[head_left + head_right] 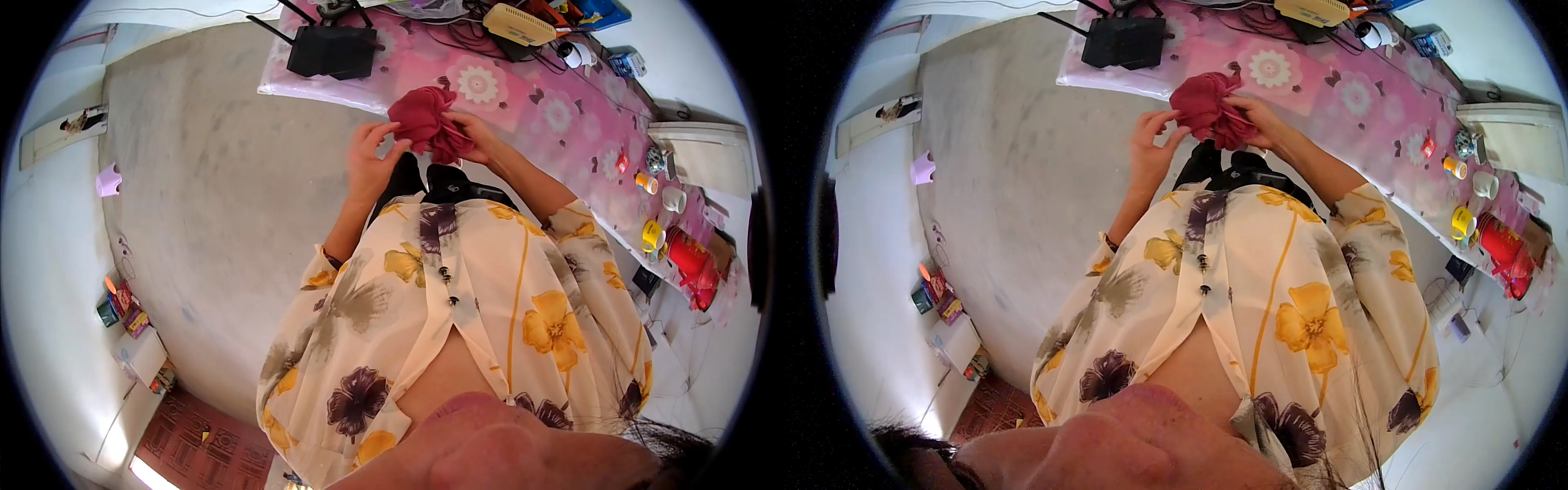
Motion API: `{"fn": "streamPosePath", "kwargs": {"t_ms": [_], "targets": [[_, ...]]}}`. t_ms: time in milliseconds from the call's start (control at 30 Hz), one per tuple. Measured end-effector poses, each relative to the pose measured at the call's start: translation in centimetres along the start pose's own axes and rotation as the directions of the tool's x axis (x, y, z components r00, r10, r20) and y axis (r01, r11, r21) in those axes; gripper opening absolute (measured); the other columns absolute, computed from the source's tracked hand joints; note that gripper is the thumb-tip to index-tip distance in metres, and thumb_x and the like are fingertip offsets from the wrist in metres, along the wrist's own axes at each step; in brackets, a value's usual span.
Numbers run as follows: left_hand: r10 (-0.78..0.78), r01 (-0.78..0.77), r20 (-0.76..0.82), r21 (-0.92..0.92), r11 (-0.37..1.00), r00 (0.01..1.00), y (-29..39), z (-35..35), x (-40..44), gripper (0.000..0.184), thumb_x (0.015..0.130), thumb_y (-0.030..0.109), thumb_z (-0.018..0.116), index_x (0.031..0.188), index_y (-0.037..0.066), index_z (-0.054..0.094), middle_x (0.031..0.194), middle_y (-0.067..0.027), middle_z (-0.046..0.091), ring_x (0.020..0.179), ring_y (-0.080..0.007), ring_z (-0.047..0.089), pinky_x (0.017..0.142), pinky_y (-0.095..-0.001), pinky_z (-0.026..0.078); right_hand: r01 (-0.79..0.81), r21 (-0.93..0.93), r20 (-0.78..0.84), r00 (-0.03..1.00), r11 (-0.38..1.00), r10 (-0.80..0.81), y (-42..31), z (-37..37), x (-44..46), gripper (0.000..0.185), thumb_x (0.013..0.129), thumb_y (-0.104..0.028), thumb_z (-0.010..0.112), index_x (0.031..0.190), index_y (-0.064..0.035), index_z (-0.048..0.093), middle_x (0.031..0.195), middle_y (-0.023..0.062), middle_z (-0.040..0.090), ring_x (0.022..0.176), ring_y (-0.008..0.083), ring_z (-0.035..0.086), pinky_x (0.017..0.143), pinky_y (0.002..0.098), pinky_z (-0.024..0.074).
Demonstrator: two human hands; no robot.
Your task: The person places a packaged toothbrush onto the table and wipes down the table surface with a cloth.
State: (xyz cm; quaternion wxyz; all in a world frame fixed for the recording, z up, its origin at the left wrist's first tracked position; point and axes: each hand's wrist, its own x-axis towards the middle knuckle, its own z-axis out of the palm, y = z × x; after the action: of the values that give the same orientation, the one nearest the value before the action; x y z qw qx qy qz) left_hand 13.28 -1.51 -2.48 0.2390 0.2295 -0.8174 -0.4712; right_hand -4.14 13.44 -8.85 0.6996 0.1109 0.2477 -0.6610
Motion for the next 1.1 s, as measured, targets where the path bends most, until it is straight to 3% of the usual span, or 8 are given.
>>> {"fn": "streamPosePath", "kwargs": {"t_ms": [167,300,367,467,600,800,1000,1100], "targets": [[0.161,-0.166,0.068,0.074,0.983,0.985,-3.6,0.3,-2.0,0.014,0.083,0.012,0.074,0.093,0.003,0.069,0.082,-0.0071,0.062,0.074,-0.0227,0.058,0.073,-0.031,0.048,-0.028,-0.139,0.07,0.997,0.99,0.038,0.3,2.3,0.6,0.042,0.099,-0.02,0.046,0.134,0.0027,0.045,0.128,0.0207,0.058,0.113,0.0347,0.062,0.099,0.0487,0.0519],[-0.572,0.679,0.379,-0.278,0.679,0.727,-15.7,-4.0,-8.9,0.017,0.084,0.017,0.072,0.094,0.004,0.068,0.094,-0.0076,0.069,0.083,-0.024,0.065,0.074,-0.0356,0.05,-0.005,-0.206,0.068,0.998,0.979,0.02,-0.2,2.4,0.2,0.037,0.097,-0.017,0.049,0.13,0.0,0.048,0.124,0.0181,0.06,0.108,0.0315,0.063,0.095,0.0457,0.0538],[-0.616,-0.123,0.615,0.749,0.651,0.492,-24.2,-7.9,-14.9,0.027,0.092,0.023,0.066,0.114,0.008,0.068,0.103,-0.011,0.072,0.099,-0.0241,0.066,0.086,-0.0316,0.05,-0.016,-0.352,0.004,1.0,0.936,0.019,-0.7,2.8,-0.2,0.032,0.095,-0.016,0.054,0.123,-0.0016,0.054,0.115,0.0144,0.063,0.1,0.0255,0.065,0.091,0.0424,0.0551],[-0.572,0.074,0.343,0.81,0.582,0.746,-22.2,-8.8,-16.1,0.048,0.087,0.035,0.071,0.122,0.003,0.062,0.113,-0.0173,0.069,0.104,-0.0296,0.067,0.087,-0.0363,0.051,-0.083,-0.502,-0.113,0.993,0.861,0.03,-0.8,3.5,0.0,0.027,0.092,-0.016,0.06,0.116,-0.0023,0.06,0.104,0.0098,0.065,0.095,0.0185,0.065,0.085,0.0359,0.0551],[-0.458,0.543,0.315,-0.285,0.79,0.831,-9.8,-6.2,-5.2,0.047,0.093,0.025,0.066,0.133,0.002,0.054,0.131,-0.0131,0.06,0.116,-0.0234,0.06,0.095,-0.0328,0.049,-0.079,-0.65,-0.101,0.995,0.756,0.018,-0.7,3.9,1.2,0.023,0.091,-0.019,0.063,0.108,-0.0034,0.065,0.097,0.0056,0.066,0.091,0.0137,0.064,0.082,0.0289,0.0524],[-0.253,0.433,0.425,-0.406,0.805,0.869,-7.2,-3.5,-0.5,0.03,0.097,0.017,0.061,0.121,-0.001,0.062,0.105,-0.009,0.069,0.101,-0.0176,0.065,0.088,-0.0302,0.052,0.085,-0.831,0.047,0.995,0.55,-0.082,-0.1,6.1,0.9,0.023,0.091,-0.021,0.065,0.104,-0.0027,0.068,0.096,0.0016,0.066,0.088,0.0104,0.061,0.081,0.0255,0.0484],[-0.514,0.914,0.756,-0.334,0.229,0.405,-14.3,-7.5,-5.0,0.032,0.101,0.026,0.054,0.117,0.0,0.064,0.105,-0.0111,0.071,0.096,-0.0226,0.068,0.082,-0.0296,0.051,-0.004,-0.75,0.015,1.0,0.662,0.022,0.0,4.3,0.9,0.029,0.091,-0.023,0.065,0.109,-0.0006,0.069,0.096,0.0033,0.069,0.085,0.0095,0.061,0.079,0.026,0.0496],[-0.786,0.164,0.425,0.826,0.54,0.449,-15.7,-6.3,-4.3,0.036,0.1,0.025,0.055,0.126,0.001,0.06,0.119,-0.0142,0.068,0.107,-0.0209,0.065,0.088,-0.0302,0.051,0.129,-0.982,0.143,0.985,-0.135,-0.099,0.7,3.6,2.7,0.033,0.091,-0.027,0.065,0.108,0.0005,0.07,0.092,0.0055,0.071,0.081,0.01,0.062,0.075,0.0262,0.05]]}}
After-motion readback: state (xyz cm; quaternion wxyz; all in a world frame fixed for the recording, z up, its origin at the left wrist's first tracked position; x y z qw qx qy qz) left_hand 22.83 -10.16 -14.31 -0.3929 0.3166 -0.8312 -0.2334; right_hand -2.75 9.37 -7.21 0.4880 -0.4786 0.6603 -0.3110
